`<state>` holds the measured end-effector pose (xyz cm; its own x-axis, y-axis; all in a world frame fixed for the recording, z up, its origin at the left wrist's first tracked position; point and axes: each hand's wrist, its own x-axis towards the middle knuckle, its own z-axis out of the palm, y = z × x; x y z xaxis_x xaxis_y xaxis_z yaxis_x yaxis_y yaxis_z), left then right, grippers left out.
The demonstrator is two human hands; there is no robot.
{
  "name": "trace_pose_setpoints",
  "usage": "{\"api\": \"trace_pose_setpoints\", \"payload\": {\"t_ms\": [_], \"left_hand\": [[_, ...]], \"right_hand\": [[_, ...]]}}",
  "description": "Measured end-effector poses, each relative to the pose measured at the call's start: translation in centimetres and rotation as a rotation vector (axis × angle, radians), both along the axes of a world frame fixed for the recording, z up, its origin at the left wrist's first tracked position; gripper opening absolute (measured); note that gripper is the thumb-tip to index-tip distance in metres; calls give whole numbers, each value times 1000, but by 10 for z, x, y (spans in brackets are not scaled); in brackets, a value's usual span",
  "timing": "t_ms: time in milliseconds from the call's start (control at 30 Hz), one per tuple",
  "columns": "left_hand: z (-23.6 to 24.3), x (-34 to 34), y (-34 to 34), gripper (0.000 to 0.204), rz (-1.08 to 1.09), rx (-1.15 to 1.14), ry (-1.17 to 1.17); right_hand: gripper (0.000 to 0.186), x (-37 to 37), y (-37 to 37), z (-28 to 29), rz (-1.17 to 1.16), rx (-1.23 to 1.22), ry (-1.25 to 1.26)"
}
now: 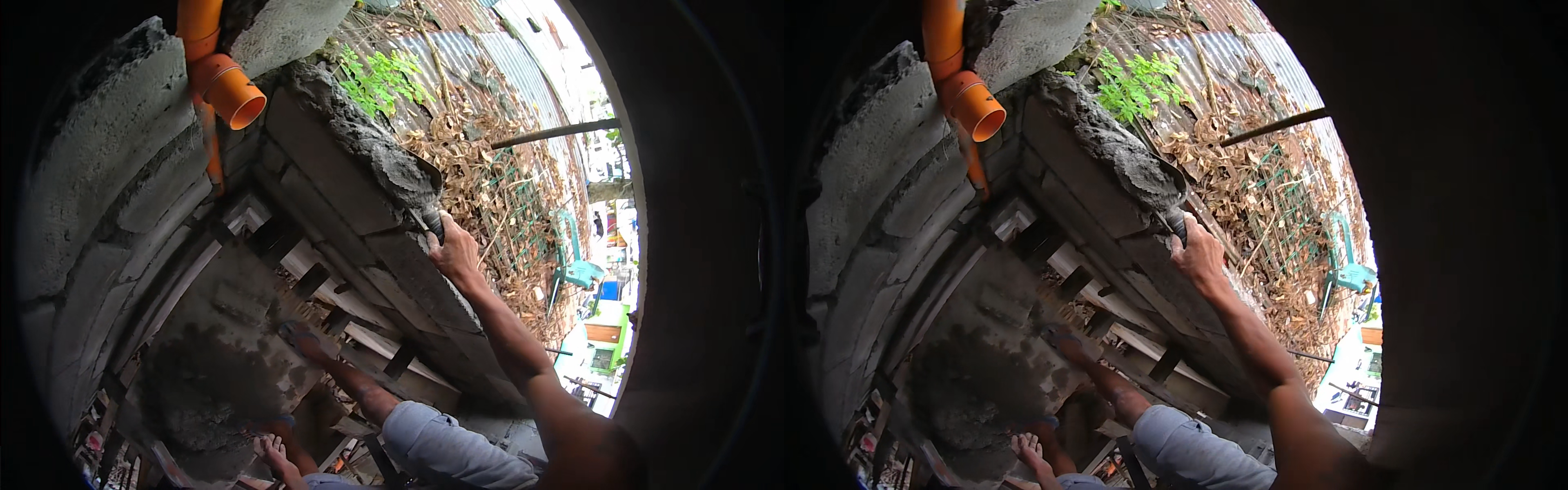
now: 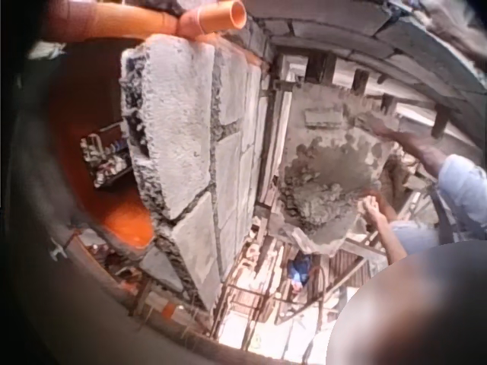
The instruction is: The person scoops wet mortar from a wooden board with a trowel and spreads it along the top of a partially built cinder block wall. The person repeatedly returns to the mortar pile to gather more material and continues applying it to the wall's upper edge.
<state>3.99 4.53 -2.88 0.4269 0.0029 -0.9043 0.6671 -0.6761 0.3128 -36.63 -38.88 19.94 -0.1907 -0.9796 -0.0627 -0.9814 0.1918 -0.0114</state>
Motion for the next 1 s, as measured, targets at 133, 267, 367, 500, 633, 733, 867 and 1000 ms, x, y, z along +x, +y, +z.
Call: {"api": "trace_pose_setpoints", "payload": {"t_ms": [133,267,367,500,633,733,867,1000], "left_hand": [[19,-8,-9,52,-119,-5,-48],[32,-9,-6,55,-151,-19,-40],[40,-6,-5,56,-194,-33,-53],[49,3,-7,60,-212,-41,-86],[60,16,-6,62,-214,-42,-88],[69,25,-8,61,-212,-40,-90],[83,30,-5,60,-222,-67,-103],[88,33,1,60,-220,-51,-107]], "right_hand": [[46,4,33,-1,-69,-83,33],[60,-11,61,11,-118,-140,58],[58,-12,61,23,144,-151,51],[50,5,60,40,-153,-35,55],[53,30,62,39,-103,-163,-304],[41,44,66,35,-126,32,-182],[46,70,68,36,-213,-141,-210],[45,91,34,36,-164,-223,-624]]}}
